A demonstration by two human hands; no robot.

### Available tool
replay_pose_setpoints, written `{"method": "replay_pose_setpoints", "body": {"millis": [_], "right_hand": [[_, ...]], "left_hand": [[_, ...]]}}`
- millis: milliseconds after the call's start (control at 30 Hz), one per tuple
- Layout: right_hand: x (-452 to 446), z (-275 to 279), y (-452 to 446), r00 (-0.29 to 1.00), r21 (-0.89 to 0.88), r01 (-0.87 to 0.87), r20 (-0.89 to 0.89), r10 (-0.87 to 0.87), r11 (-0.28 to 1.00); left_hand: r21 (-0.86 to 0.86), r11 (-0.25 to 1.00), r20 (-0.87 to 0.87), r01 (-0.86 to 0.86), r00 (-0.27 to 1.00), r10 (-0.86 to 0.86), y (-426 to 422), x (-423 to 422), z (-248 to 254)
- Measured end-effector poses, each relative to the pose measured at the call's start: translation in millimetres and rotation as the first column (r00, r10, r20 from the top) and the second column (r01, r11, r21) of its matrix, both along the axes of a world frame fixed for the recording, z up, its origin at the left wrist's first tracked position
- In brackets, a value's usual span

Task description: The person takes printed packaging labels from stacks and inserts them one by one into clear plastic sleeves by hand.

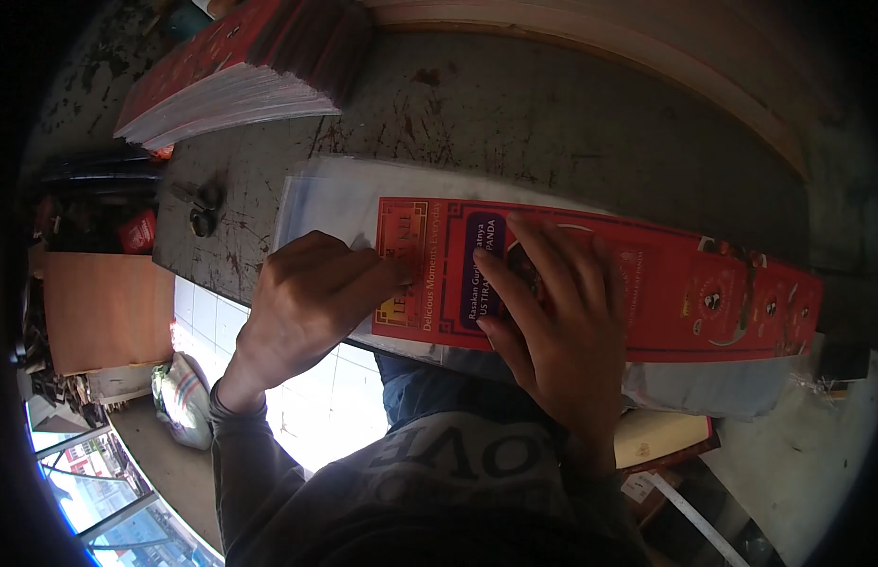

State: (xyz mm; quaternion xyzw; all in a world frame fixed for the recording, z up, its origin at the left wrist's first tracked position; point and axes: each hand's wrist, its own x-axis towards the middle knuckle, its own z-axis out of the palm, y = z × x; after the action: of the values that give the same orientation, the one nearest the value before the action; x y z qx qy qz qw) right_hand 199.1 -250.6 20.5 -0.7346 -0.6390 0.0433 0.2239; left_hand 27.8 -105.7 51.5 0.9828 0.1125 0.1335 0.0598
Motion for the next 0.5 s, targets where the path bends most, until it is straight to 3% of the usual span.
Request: {"method": "replay_pose_setpoints", "body": {"millis": [267,500], "right_hand": [[0.3,-0.7,-0.5,1.0,-0.001,-0.002,0.008,0.002,1.0],[1.1,-0.9,-1.2,1.0,-0.009,-0.008,0.007,0.008,1.0]], "left_hand": [[0.058,0.998,0.022,0.016,1.0,-0.017,1.8,0.3,-4.6],[-0.021,1.0,0.015,0.005,1.0,-0.005,4.3,0.0,-2.7]]}}
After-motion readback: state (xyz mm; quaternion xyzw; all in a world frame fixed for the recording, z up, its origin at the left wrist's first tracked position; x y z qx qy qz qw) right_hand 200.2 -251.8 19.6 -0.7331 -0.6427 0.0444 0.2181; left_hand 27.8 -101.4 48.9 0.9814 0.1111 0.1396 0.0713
